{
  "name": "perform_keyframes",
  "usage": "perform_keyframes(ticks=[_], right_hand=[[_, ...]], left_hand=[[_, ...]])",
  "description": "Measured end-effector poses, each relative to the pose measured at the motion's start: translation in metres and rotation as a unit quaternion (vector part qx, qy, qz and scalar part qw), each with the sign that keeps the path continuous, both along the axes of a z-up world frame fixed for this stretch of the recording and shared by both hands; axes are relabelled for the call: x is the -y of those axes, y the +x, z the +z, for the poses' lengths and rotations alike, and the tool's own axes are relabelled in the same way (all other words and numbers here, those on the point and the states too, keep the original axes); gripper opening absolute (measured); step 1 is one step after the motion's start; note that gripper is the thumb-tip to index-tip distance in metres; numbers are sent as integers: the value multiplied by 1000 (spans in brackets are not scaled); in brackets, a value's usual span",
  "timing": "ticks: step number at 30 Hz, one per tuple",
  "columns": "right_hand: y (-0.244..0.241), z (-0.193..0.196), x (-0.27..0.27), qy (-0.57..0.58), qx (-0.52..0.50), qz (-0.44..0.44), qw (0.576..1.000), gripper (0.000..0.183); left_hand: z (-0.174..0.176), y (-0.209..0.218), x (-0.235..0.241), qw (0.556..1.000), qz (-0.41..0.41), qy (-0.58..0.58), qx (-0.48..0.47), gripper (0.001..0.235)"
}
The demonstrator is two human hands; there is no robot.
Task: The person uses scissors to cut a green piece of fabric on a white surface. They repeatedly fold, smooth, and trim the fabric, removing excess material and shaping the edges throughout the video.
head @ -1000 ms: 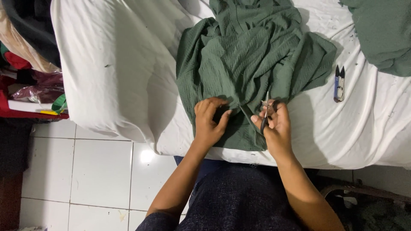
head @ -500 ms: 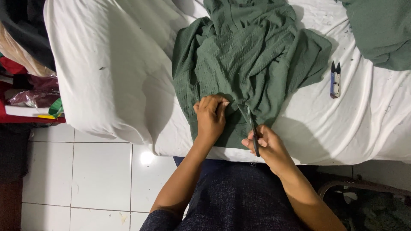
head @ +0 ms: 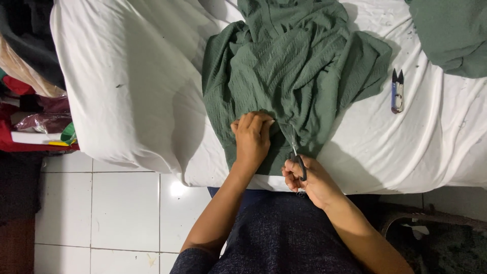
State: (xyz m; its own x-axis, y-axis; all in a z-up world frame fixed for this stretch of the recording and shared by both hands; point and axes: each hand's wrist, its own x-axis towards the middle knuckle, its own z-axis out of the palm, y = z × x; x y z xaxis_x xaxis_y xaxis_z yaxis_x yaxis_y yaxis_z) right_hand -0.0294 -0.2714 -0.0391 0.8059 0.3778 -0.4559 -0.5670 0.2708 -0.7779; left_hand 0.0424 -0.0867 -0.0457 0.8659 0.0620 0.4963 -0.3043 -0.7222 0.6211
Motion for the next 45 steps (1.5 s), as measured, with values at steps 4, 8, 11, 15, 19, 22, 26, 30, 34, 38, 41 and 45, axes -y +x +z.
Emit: perform_keyframes(ticks=[4, 8, 11, 15, 19, 22, 26, 30, 34, 38, 41, 45], right_hand=[[2, 2, -4, 41, -16, 17, 999, 34], [6, -1, -10, 79, -98, 52, 991, 40], [9, -6, -15, 92, -125, 67, 986, 42], [15, -7, -19, 91, -149, 76, 982, 43], [24, 1, -23, 83, -168, 81, 979, 45], [29, 5, -26, 74, -165, 85, 980, 45], [33, 4, -29, 58, -173, 79, 980, 47], [33, 3, -31, 55, -185, 62, 979, 47], [32, -5, -32, 49, -182, 54, 981, 47], [29, -9, -31, 44, -170, 51, 983, 45], [26, -7, -30, 42, -158, 40, 986, 44], [16, -12, -22, 61, -106, 25, 992, 37]], left_hand=[[0, -1, -4, 997, 3, -75, -25, 10], [3, -6, -4, 995, -5, -94, -31, 11], [6, -6, -3, 995, -6, -98, -28, 13], [18, -8, 0, 995, -8, -96, -17, 18], [6, -9, -3, 995, -11, -97, -13, 14], [2, -9, -5, 996, -13, -92, -15, 13], [1, -9, -5, 995, -14, -96, -12, 12], [-3, -8, -6, 995, -18, -99, -2, 13], [-5, -9, -8, 996, -18, -92, -10, 12], [-7, -11, -10, 995, -19, -99, -10, 10], [-7, -14, -14, 993, -30, -113, -11, 10], [13, -30, -20, 986, -50, -157, -20, 11]])
